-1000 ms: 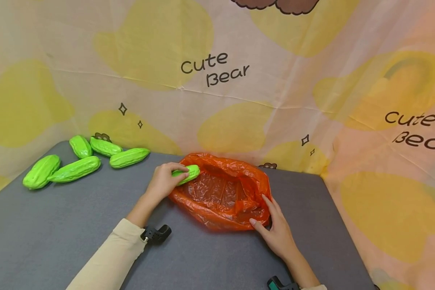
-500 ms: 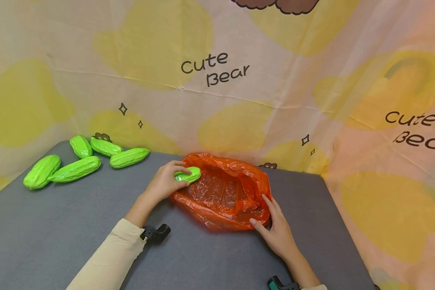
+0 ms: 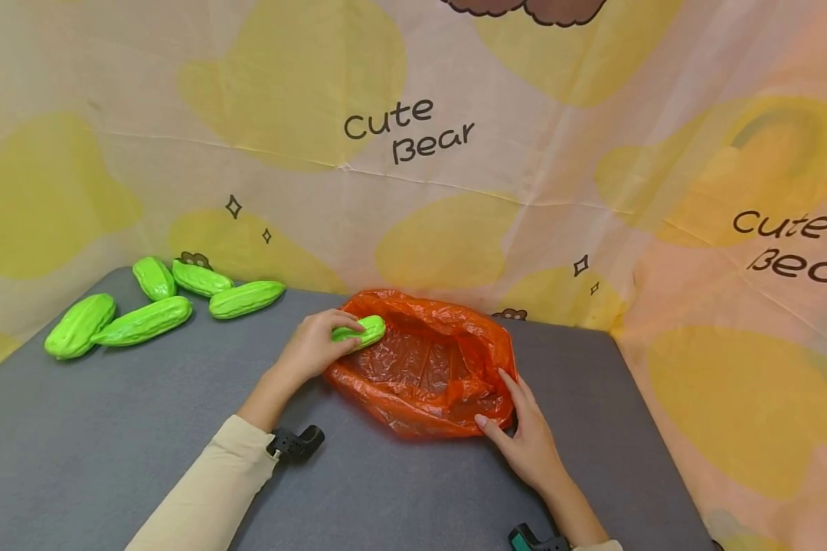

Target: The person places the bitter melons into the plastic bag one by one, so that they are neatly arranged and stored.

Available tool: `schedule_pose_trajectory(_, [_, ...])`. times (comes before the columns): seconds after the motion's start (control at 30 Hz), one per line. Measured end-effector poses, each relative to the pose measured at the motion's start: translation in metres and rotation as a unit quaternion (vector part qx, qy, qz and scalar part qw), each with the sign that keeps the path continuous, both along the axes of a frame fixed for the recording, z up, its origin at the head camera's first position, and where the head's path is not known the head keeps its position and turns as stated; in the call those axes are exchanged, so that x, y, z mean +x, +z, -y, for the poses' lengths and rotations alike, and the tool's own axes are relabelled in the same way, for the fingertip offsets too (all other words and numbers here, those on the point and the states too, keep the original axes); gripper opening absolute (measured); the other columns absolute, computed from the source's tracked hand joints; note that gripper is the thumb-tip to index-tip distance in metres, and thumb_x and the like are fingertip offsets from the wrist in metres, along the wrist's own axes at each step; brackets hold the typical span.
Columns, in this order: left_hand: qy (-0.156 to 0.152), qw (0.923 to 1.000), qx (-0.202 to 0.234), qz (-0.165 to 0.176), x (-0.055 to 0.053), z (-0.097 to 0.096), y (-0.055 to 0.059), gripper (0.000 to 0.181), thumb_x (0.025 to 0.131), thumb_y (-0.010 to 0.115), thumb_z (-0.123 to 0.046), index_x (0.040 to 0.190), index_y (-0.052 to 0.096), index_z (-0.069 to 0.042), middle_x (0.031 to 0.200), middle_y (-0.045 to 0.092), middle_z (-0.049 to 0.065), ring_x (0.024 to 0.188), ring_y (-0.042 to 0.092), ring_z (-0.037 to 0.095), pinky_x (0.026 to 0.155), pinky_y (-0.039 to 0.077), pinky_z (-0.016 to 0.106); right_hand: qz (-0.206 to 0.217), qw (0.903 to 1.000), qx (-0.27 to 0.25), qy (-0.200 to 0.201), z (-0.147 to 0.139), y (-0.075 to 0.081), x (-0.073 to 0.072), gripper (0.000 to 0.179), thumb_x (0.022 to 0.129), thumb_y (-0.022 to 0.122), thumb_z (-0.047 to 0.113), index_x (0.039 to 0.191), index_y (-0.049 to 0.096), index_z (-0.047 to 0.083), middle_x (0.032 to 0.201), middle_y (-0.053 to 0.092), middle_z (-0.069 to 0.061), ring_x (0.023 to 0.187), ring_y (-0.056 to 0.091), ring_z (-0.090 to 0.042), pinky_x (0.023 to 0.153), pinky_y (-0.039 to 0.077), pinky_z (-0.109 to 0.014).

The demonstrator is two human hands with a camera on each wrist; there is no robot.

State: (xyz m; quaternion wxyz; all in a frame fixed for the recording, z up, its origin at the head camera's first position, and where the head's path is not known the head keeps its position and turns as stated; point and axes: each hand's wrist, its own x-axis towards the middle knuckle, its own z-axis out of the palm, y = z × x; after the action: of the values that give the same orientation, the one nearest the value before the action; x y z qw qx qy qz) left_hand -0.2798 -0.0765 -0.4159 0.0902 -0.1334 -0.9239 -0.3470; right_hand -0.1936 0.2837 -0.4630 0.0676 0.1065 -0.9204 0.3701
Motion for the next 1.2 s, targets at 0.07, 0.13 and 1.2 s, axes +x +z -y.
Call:
schedule_pose_trajectory(0.07, [-0.009, 0.9999, -0.002, 0.005, -0.0009, 0.0002, -0.0009, 0.021, 0.086, 0.08, -0.018, 0.107, 0.08, -0.016, 0.124, 0.073, 0.007, 0.121, 0.066, 0.03, 0.106, 0.05, 0.049, 0.0, 1.0, 0.0, 0.0, 0.0, 0.0002, 0.0, 0.078, 0.092, 0.073, 0.034, 0.158, 0.034, 0.02, 0.164, 0.025, -0.026, 0.147, 0.03, -0.052, 0.109, 0.028, -0.077])
schedule_pose_trajectory(0.13, [-0.02, 0.9998, -0.005, 0.009, -0.0017, 0.0005, -0.0016, 0.025, 0.085, 0.081, -0.018, 0.109, 0.079, -0.016, 0.126, 0.072, 0.006, 0.123, 0.065, 0.029, 0.107, 0.049, 0.049, 0.0, 1.0, 0.0, 0.0, -0.0001, 0.0004, -0.0001, 0.078, 0.092, 0.073, 0.034, 0.159, 0.034, 0.02, 0.164, 0.025, -0.026, 0.147, 0.03, -0.052, 0.109, 0.027, -0.077])
schedule_pose_trajectory(1.2, [-0.011, 0.9992, 0.04, -0.001, -0.0041, -0.0016, -0.0065, 0.032, 0.088, 0.078, -0.019, 0.12, 0.074, -0.015, 0.131, 0.069, 0.009, 0.128, 0.061, 0.03, 0.11, 0.047, 0.047, -0.002, 1.0, 0.007, 0.001, -0.0002, -0.0005, -0.0003, 0.079, 0.092, 0.073, 0.034, 0.159, 0.033, 0.018, 0.164, 0.025, -0.026, 0.147, 0.03, -0.051, 0.11, 0.028, -0.077])
